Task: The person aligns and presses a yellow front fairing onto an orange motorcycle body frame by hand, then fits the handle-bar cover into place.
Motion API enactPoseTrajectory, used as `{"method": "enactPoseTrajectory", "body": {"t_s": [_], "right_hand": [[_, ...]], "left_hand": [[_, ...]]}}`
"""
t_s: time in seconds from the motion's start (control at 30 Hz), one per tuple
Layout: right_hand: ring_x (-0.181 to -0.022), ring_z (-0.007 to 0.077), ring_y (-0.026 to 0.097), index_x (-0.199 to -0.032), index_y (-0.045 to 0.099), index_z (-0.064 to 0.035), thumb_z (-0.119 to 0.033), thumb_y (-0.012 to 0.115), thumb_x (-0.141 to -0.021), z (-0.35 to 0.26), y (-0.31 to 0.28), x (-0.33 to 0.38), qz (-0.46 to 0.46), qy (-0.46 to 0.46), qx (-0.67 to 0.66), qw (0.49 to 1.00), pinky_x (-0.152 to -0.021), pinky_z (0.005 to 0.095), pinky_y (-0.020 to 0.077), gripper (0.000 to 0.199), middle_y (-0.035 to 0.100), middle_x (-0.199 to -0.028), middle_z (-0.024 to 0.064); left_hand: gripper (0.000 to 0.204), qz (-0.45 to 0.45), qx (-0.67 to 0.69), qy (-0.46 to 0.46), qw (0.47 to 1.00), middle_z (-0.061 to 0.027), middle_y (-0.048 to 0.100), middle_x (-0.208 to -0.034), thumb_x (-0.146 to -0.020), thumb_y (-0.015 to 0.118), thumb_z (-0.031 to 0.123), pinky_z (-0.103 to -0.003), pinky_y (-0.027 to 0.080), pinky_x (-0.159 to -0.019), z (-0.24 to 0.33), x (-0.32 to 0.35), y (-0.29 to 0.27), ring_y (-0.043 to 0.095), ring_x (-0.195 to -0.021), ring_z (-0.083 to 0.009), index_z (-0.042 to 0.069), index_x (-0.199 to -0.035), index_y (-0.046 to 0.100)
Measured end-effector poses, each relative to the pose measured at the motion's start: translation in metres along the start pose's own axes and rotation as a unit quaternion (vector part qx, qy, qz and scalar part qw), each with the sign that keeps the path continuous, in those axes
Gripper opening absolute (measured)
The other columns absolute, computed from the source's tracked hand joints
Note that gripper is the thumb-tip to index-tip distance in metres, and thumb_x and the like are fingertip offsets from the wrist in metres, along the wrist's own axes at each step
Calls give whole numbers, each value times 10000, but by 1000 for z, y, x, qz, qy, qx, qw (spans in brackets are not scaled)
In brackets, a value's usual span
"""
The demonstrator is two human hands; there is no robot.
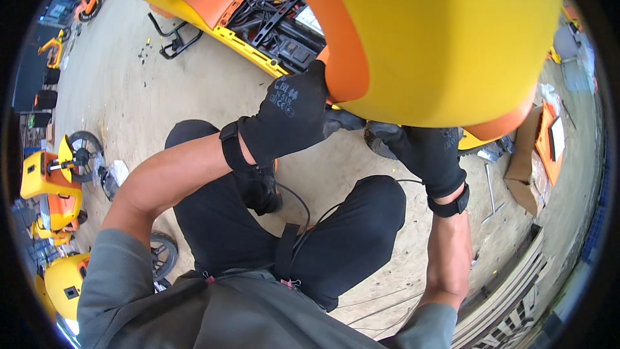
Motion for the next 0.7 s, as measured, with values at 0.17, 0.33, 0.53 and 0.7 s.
{"method": "enactPoseTrajectory", "body": {"t_s": [0.17,0.33,0.53,0.7], "right_hand": [[-845,329,683,-1174,686,-53,-307,781,-852,4,4,0,66,53,-81,993,-759,397,530,421,719,-913,134],[-774,325,688,-1135,699,-53,-348,776,-852,-5,6,-4,47,56,-74,995,-714,391,537,415,718,-882,159],[-930,338,665,-1145,668,-51,-287,703,-917,-3,-2,8,28,65,-71,995,-845,409,523,330,708,-1008,148],[-912,376,644,-1101,646,-23,-255,683,-911,12,26,20,86,91,-144,982,-806,450,509,302,678,-995,188]], "left_hand": [[603,-15,36,-40,998,-168,672,-1005,-758,846,368,-426,535,-697,2,-5,0,679,-832,-369,10,-1183,613],[671,9,-16,5,1000,-177,673,-897,-733,847,487,-442,543,-680,-3,-4,-7,687,-831,-367,-6,-1103,583],[635,-15,-15,66,998,-168,629,-1176,-779,835,414,-455,520,-820,6,-12,-11,640,-1036,-365,38,-1234,600],[445,-12,46,49,998,-116,697,-1001,-802,842,158,-384,534,-811,19,-11,-14,689,-924,-247,-6,-1154,624]]}}
Point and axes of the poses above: each hand's wrist, its own x-axis away from the middle knuckle, its own y-axis out of the palm, z = x × y, the point moved 4 cm from there along -x, towards the middle knuckle
